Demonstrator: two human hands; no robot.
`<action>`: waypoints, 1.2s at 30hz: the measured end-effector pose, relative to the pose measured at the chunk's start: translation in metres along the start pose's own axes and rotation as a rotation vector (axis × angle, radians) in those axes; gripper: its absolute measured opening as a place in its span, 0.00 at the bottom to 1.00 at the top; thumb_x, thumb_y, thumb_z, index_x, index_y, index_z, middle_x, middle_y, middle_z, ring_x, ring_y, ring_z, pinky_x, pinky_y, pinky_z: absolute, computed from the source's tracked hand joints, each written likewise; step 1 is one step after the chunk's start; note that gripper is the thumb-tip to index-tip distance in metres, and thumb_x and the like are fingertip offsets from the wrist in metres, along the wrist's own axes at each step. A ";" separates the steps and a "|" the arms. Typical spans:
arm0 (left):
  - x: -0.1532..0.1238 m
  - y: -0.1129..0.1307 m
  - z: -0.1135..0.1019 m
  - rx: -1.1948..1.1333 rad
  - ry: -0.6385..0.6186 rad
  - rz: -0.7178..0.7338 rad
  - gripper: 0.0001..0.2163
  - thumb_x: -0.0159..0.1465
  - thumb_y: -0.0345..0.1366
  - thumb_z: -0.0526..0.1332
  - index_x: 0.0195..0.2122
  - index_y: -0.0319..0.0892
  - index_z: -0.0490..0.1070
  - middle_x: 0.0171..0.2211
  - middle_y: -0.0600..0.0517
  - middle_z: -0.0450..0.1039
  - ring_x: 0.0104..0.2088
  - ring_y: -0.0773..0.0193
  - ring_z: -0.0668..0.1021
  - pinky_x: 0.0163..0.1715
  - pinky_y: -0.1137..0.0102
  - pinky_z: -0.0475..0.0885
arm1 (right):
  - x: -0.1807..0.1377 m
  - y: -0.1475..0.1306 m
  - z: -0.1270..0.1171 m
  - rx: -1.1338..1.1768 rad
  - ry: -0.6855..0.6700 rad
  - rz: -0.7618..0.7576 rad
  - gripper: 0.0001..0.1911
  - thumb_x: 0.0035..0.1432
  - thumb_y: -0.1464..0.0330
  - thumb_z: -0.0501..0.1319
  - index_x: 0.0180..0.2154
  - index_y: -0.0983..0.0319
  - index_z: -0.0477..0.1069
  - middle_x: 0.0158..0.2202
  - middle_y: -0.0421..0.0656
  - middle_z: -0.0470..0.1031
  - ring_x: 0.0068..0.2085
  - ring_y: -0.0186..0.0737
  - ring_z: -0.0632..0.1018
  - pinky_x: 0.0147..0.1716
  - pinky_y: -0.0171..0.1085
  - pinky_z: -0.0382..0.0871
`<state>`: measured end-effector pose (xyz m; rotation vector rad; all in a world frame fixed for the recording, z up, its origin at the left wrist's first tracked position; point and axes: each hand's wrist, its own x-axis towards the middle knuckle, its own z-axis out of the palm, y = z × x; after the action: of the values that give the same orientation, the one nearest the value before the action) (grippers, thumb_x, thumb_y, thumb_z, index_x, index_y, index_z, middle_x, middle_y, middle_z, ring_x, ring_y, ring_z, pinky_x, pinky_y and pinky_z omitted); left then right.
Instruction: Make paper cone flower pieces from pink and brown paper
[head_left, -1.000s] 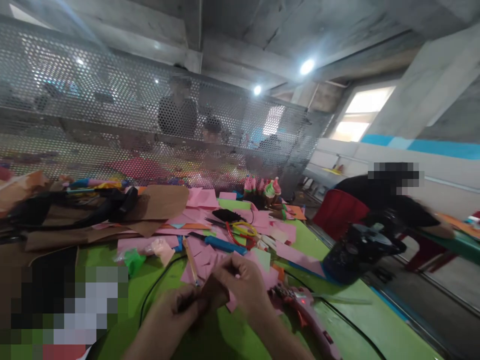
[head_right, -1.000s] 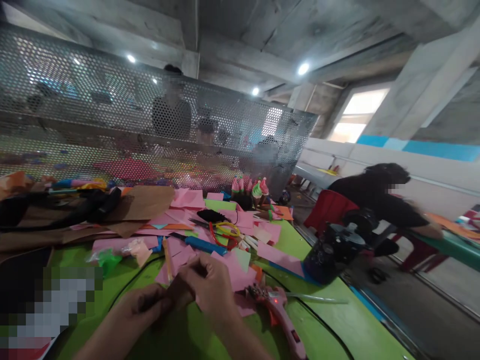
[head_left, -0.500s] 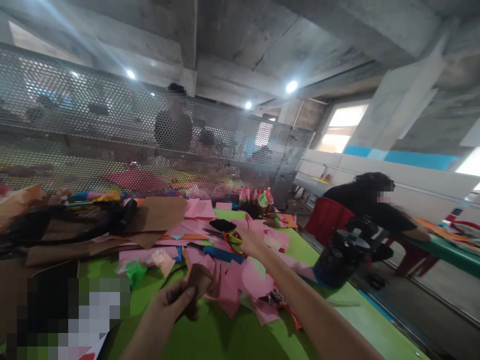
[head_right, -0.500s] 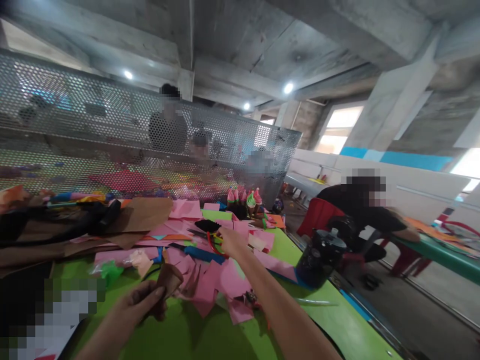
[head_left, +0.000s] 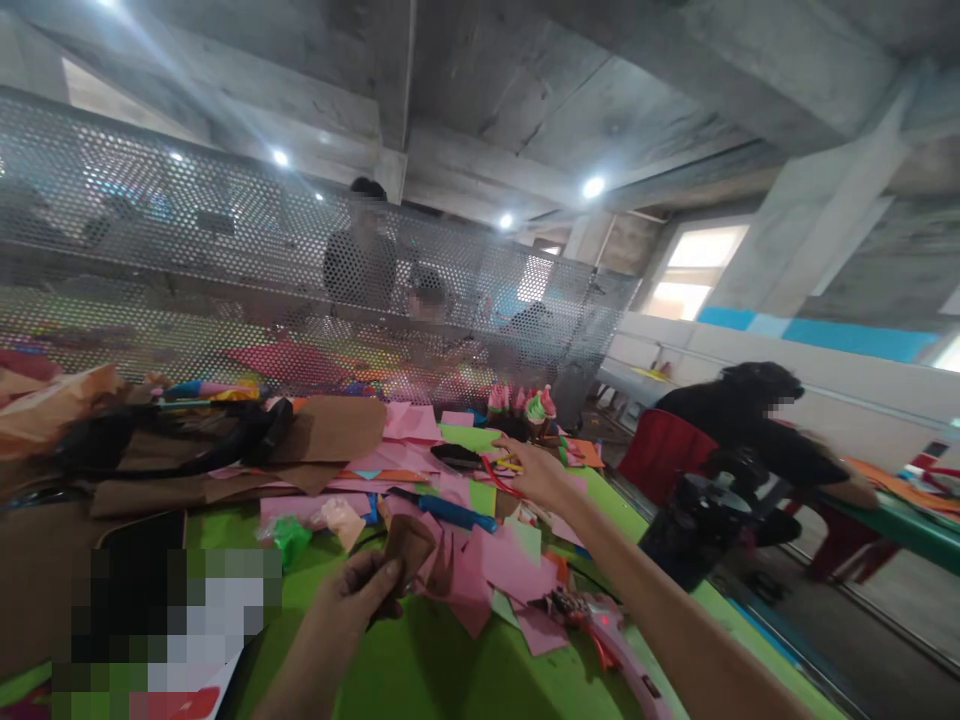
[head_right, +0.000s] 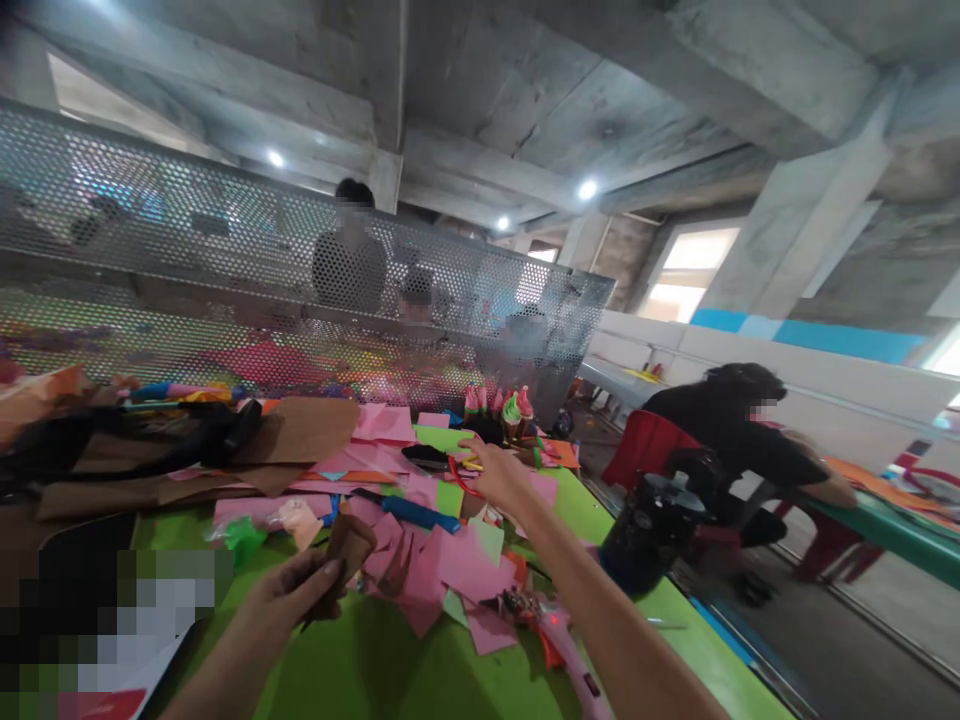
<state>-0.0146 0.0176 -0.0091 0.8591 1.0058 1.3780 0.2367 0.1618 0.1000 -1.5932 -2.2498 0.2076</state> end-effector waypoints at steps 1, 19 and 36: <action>-0.001 0.002 0.000 0.003 0.003 0.005 0.23 0.41 0.56 0.72 0.25 0.40 0.75 0.21 0.54 0.74 0.21 0.67 0.73 0.25 0.71 0.70 | -0.005 0.000 -0.004 0.060 -0.008 0.015 0.35 0.44 0.81 0.57 0.56 0.58 0.69 0.47 0.45 0.77 0.44 0.45 0.76 0.42 0.36 0.66; -0.005 0.009 0.002 -0.030 -0.010 0.055 0.23 0.43 0.56 0.72 0.23 0.39 0.74 0.20 0.54 0.71 0.19 0.69 0.70 0.22 0.73 0.67 | -0.131 -0.067 0.016 1.158 -0.270 0.125 0.30 0.48 0.54 0.70 0.52 0.55 0.72 0.29 0.38 0.65 0.25 0.30 0.62 0.23 0.29 0.57; -0.010 0.015 0.002 0.022 -0.074 0.052 0.20 0.46 0.54 0.71 0.22 0.40 0.73 0.19 0.55 0.70 0.19 0.69 0.69 0.21 0.74 0.63 | -0.133 -0.054 0.023 0.530 -0.475 -0.144 0.28 0.53 0.45 0.61 0.44 0.60 0.63 0.30 0.35 0.62 0.29 0.33 0.60 0.27 0.31 0.54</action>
<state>-0.0179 0.0085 0.0062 0.9518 0.9490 1.3711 0.2184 0.0213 0.0678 -1.1756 -2.3426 1.1389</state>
